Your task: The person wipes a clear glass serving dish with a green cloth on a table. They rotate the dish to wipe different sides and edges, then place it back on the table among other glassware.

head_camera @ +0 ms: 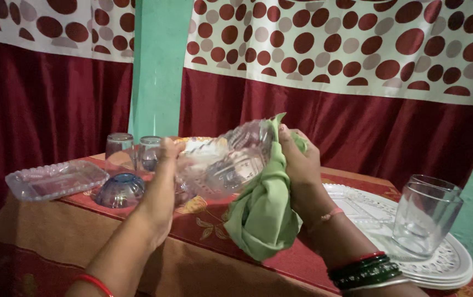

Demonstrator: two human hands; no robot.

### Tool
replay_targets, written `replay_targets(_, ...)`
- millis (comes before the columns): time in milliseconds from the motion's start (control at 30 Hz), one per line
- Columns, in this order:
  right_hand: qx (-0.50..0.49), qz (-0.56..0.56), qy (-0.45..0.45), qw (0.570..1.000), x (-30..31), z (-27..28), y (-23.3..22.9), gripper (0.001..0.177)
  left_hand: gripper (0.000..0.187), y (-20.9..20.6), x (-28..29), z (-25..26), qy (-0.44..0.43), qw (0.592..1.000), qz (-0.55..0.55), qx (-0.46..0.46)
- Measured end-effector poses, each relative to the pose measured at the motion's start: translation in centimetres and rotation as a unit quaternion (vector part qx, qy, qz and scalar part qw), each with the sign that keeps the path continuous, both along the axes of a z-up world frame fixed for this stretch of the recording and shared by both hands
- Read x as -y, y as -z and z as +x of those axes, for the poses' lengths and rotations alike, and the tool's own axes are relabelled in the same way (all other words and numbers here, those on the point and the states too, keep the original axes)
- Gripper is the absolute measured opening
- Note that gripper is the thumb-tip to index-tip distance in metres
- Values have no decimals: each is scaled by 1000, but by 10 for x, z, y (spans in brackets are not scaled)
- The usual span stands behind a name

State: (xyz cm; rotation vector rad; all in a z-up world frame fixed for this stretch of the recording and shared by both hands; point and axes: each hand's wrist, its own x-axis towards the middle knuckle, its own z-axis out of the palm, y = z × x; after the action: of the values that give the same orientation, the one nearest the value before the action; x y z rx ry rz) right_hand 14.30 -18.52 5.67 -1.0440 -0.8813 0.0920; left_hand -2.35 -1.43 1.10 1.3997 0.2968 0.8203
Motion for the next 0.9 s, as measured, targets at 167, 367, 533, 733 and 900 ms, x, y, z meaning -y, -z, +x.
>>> replay_targets(167, 163, -167, -40, 971, 25, -6, -6, 34, 55, 31, -25, 18, 237, 936, -250, 67)
replay_targets(367, 76, -294, -11, 953, 27, -1, -25, 27, 51, 58, -43, 32, 96, 980, -170, -39)
replay_targets(533, 72, -129, 25, 989, -9, 3, -29, 29, 48, 66, -49, 48, 90, 985, -138, -58)
replay_targets(733, 623, -394, 258, 625, -62, -14, 27, 43, 43, 82, -64, 73, -100, 982, 88, -134)
replay_targets(900, 537, -495, 77, 679, -71, -17, 83, 60, 37, 90, -68, 88, -188, 957, 145, -168)
